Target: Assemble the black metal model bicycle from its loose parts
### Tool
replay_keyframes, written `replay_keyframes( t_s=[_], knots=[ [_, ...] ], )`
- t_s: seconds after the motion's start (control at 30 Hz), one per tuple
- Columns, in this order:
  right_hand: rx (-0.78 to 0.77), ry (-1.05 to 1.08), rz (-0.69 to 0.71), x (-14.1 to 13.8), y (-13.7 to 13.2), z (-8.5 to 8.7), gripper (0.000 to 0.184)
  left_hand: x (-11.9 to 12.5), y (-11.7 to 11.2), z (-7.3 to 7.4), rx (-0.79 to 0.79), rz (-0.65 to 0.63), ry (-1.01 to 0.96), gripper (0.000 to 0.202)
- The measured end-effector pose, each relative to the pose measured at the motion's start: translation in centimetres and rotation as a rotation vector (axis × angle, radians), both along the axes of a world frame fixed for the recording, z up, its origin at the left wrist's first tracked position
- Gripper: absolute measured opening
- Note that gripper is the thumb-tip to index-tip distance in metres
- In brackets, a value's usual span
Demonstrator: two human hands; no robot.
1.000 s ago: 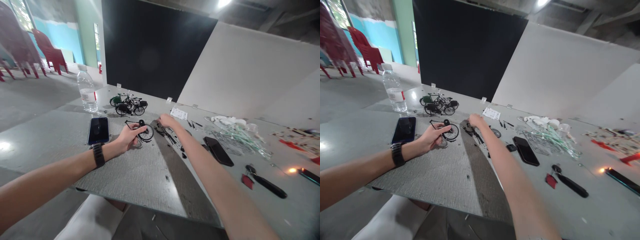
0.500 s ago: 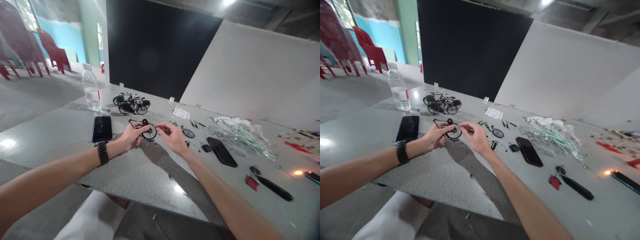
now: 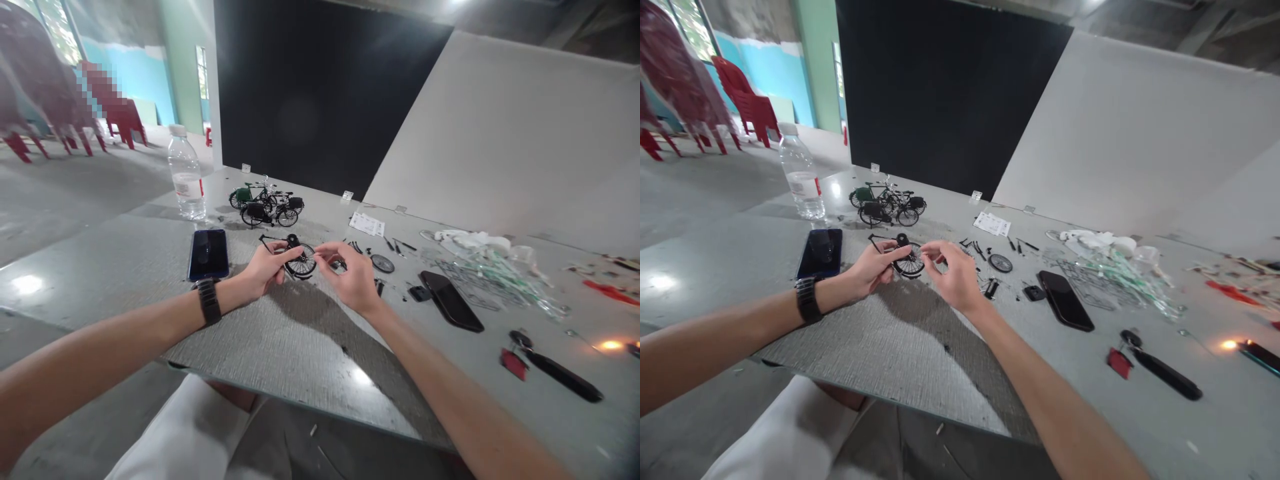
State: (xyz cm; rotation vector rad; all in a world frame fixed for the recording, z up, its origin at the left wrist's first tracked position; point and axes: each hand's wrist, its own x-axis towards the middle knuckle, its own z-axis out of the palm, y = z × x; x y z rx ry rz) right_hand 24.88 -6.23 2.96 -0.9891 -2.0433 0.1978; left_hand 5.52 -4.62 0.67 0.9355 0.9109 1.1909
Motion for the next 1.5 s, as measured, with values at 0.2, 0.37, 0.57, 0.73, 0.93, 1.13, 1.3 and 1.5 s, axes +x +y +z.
replay_keyframes(
  t_s=[0.2,0.37,0.57,0.73,0.93,1.13,1.3,1.5],
  knots=[
    [0.104,-0.041,-0.015,0.0,-0.1,-0.3,0.013,0.1,0.1,-0.1,0.015,0.01,0.036,0.035],
    [0.235,-0.109,-0.005,-0.2,-0.1,-0.5,0.01,0.0,0.1,-0.2,-0.003,0.012,0.074,0.043],
    [0.339,-0.179,0.015,-0.4,-0.3,-0.6,0.01,0.0,0.1,-0.3,-0.003,0.039,0.097,0.056],
    [0.317,-0.24,0.001,-0.6,-0.7,-0.4,0.014,0.1,0.2,-0.7,0.025,0.035,0.072,0.054],
    [0.328,-0.207,-0.001,-0.7,-0.7,-0.9,0.013,0.1,0.0,-0.4,0.008,0.052,0.057,0.053],
    [0.239,-0.097,0.03,-1.1,-1.1,-1.4,0.011,0.2,-0.3,0.1,-0.007,0.019,0.06,0.043],
    [0.219,-0.1,0.021,-1.3,-1.2,-1.7,0.012,0.1,-0.4,0.1,-0.025,0.034,0.04,0.045],
    [0.271,-0.224,-0.001,-1.1,-1.2,-1.3,0.014,0.2,-0.4,0.1,-0.022,0.043,0.038,0.041]
  ],
)
